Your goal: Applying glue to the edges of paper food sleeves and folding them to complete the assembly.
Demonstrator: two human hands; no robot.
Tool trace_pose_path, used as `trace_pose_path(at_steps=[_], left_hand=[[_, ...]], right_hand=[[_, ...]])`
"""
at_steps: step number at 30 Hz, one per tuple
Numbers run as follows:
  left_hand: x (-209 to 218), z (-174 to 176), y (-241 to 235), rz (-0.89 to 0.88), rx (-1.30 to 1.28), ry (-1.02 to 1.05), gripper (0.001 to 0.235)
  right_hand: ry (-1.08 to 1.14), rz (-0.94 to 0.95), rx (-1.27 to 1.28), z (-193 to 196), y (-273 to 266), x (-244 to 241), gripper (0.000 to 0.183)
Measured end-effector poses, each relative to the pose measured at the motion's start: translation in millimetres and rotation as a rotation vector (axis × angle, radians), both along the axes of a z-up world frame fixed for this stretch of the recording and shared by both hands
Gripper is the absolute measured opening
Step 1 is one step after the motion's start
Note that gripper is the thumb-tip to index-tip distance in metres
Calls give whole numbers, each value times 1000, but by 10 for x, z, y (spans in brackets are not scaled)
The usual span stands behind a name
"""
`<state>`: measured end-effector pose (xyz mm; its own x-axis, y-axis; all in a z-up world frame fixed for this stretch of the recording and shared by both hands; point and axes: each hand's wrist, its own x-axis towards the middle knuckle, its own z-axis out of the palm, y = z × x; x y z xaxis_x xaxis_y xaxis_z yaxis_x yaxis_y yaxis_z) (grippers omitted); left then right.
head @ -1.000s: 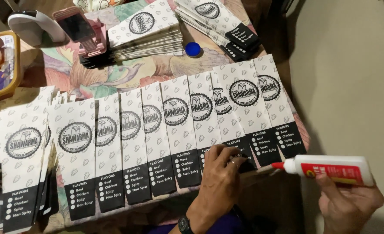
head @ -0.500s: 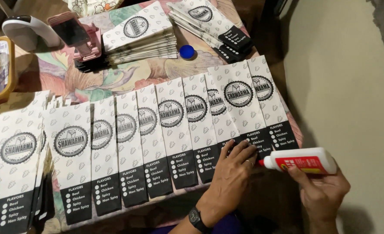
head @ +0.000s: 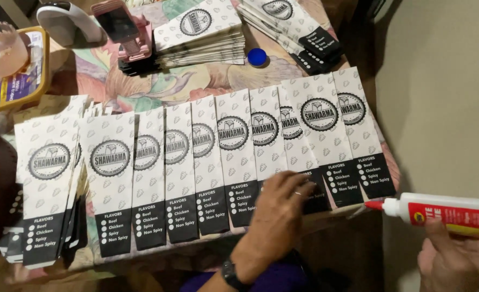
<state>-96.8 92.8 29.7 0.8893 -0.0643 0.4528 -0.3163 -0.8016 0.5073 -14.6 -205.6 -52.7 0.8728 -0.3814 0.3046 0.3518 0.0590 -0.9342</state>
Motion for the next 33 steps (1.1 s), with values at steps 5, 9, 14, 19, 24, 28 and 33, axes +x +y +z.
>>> trace_pose_path(at_steps=[5,9,14,19,24,28,33], left_hand=[[-250,56,334,120,88,-37,35],[-380,-78,354,119,59,44,9],[-460,-139,383,98,45,78,33],[-516,-94,428,35,-3,103,46],[-503,-116,410,76,-4,71,49],[-492,-94,377,125,-28,52,25],[-440,-195,305,204,-75,-68,12]], right_hand=[[2,31,-19,52,320,-232,36],[153,184,-79,290,715,-433,31],[160,353,-333,467,966,-519,36],[89,355,-688,438,1018,-515,48],[58,413,-695,445,1164,-569,49],[78,294,-585,126,941,-482,54],[149,243,-421,423,949,-538,58]])
